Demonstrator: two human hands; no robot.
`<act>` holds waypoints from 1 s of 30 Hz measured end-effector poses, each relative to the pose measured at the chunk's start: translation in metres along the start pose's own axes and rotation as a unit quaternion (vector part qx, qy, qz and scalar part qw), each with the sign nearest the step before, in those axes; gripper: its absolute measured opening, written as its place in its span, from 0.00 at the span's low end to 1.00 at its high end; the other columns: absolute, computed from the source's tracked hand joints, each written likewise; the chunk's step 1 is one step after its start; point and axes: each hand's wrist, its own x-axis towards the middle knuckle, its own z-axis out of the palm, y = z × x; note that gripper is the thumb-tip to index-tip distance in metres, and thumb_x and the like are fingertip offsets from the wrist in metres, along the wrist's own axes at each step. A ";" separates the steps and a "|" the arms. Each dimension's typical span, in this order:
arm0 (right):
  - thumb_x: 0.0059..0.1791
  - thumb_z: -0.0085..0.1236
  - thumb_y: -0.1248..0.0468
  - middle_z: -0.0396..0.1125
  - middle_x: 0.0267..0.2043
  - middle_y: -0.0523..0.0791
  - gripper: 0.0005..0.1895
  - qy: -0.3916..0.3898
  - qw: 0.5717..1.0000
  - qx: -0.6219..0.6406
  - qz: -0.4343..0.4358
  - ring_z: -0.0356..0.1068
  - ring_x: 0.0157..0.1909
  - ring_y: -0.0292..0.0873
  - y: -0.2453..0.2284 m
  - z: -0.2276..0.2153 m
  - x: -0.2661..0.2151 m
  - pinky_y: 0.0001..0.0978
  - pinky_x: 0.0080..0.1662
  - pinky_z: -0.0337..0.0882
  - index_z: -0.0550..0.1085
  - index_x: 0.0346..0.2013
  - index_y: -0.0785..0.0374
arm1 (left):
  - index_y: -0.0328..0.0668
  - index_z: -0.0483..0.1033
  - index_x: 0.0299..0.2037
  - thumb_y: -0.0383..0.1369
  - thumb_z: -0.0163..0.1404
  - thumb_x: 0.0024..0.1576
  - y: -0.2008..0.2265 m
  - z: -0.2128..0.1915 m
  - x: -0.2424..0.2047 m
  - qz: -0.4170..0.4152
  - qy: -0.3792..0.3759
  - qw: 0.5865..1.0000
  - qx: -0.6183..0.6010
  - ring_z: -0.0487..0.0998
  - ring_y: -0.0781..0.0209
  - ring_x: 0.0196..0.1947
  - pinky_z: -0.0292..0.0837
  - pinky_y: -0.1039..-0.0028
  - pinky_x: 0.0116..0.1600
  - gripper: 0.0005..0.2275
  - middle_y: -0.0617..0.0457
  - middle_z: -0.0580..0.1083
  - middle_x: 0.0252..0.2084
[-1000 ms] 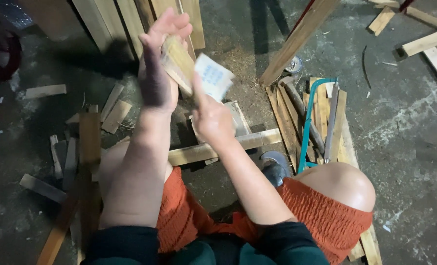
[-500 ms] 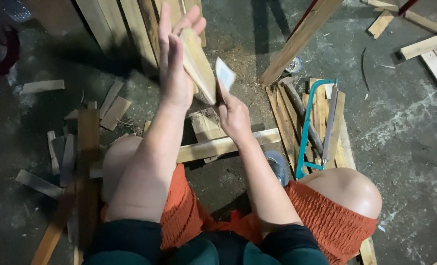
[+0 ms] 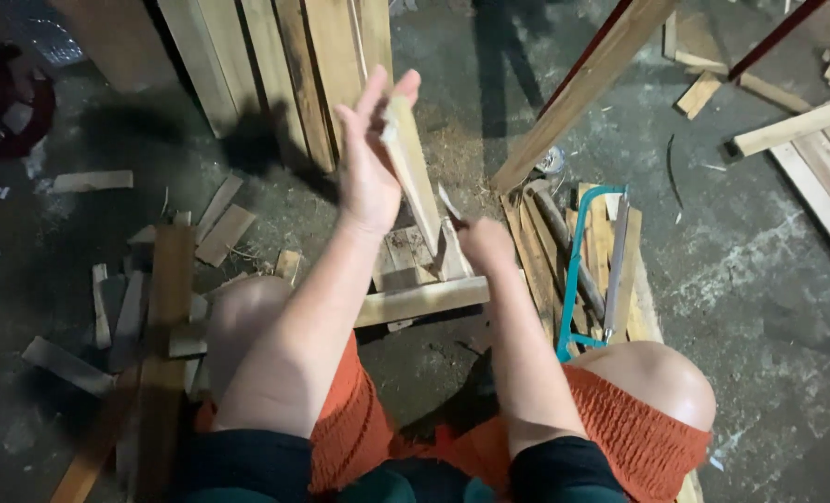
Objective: The person prepares a wooden plank by sanding its surface and edges with a sanding block before cutting it to length using a handsaw.
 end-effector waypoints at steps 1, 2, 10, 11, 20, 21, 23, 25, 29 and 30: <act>0.47 0.47 0.59 0.76 0.42 0.52 0.19 0.004 1.000 -0.001 -0.001 0.74 0.40 0.57 -0.018 -0.029 -0.009 0.48 0.44 0.75 0.81 0.47 0.58 | 0.50 0.59 0.73 0.60 0.32 0.67 0.002 0.008 0.000 0.003 -0.003 1.000 -0.001 0.58 0.43 0.76 0.46 0.49 0.79 0.31 0.43 0.67 0.71; 0.50 0.50 0.57 0.76 0.40 0.50 0.17 0.014 0.997 0.078 0.010 0.74 0.38 0.51 -0.035 -0.058 -0.018 0.42 0.43 0.75 0.81 0.46 0.58 | 0.45 0.57 0.73 0.61 0.33 0.66 0.004 0.016 0.000 -0.007 -0.022 0.998 0.066 0.57 0.45 0.77 0.43 0.49 0.80 0.34 0.43 0.66 0.71; 0.44 0.56 0.72 0.61 0.30 0.41 0.18 0.123 0.931 0.155 -0.307 0.61 0.30 0.39 -0.072 -0.158 -0.036 0.31 0.36 0.66 0.80 0.47 0.60 | 0.46 0.70 0.63 0.64 0.17 0.63 -0.005 0.025 0.001 0.174 -0.090 0.807 0.557 0.50 0.46 0.78 0.30 0.44 0.82 0.38 0.51 0.68 0.70; 0.47 0.56 0.68 0.61 0.31 0.42 0.09 0.111 0.926 0.172 -0.318 0.64 0.36 0.42 -0.071 -0.162 -0.035 0.34 0.43 0.67 0.77 0.41 0.57 | 0.48 0.72 0.62 0.69 0.21 0.58 -0.003 0.021 0.005 0.208 -0.108 0.774 0.588 0.53 0.50 0.77 0.21 0.47 0.79 0.40 0.55 0.71 0.66; 0.52 0.54 0.68 0.69 0.37 0.42 0.08 0.058 0.882 0.360 -0.298 0.66 0.42 0.37 -0.069 -0.170 -0.063 0.34 0.46 0.71 0.79 0.43 0.60 | 0.49 0.73 0.61 0.74 0.46 0.46 -0.014 0.011 0.006 0.245 -0.152 0.696 0.658 0.79 0.48 0.45 0.71 0.57 0.59 0.43 0.50 0.73 0.40; 0.54 0.50 0.66 0.73 0.41 0.43 0.11 0.067 0.871 0.402 -0.275 0.67 0.44 0.39 -0.071 -0.167 -0.070 0.35 0.47 0.71 0.79 0.48 0.60 | 0.49 0.71 0.63 0.72 0.49 0.47 -0.023 0.010 0.005 0.222 -0.148 0.709 0.653 0.81 0.48 0.44 0.75 0.60 0.53 0.42 0.49 0.75 0.42; 0.58 0.44 0.60 0.71 0.48 0.48 0.16 0.058 0.836 0.463 -0.290 0.65 0.50 0.41 -0.070 -0.156 -0.074 0.41 0.54 0.69 0.75 0.54 0.63 | 0.48 0.68 0.65 0.71 0.52 0.45 -0.023 0.018 0.001 0.191 -0.146 0.739 0.629 0.81 0.48 0.47 0.75 0.60 0.54 0.44 0.49 0.77 0.46; 0.61 0.38 0.54 0.69 0.55 0.52 0.22 0.046 0.794 0.525 -0.303 0.64 0.57 0.43 -0.065 -0.152 -0.073 0.48 0.60 0.67 0.72 0.59 0.66 | 0.47 0.66 0.67 0.69 0.55 0.44 -0.028 0.022 -0.002 0.156 -0.146 0.766 0.606 0.81 0.47 0.49 0.76 0.59 0.55 0.46 0.49 0.78 0.50; 0.45 0.32 0.17 0.46 0.76 0.60 0.66 0.004 0.792 0.406 -0.456 0.43 0.77 0.60 -0.047 -0.163 -0.069 0.69 0.73 0.37 0.40 0.79 0.64 | 0.41 0.55 0.73 0.63 0.61 0.45 -0.024 0.045 -0.010 0.082 -0.152 0.815 0.553 0.79 0.38 0.52 0.73 0.50 0.59 0.50 0.37 0.76 0.54; 0.43 0.31 0.15 0.57 0.72 0.56 0.66 -0.006 0.784 0.413 -0.463 0.51 0.74 0.53 -0.042 -0.171 -0.067 0.71 0.72 0.36 0.38 0.80 0.57 | 0.37 0.51 0.74 0.59 0.64 0.47 -0.018 0.057 -0.011 0.069 -0.162 0.831 0.527 0.77 0.39 0.58 0.71 0.50 0.63 0.52 0.37 0.73 0.60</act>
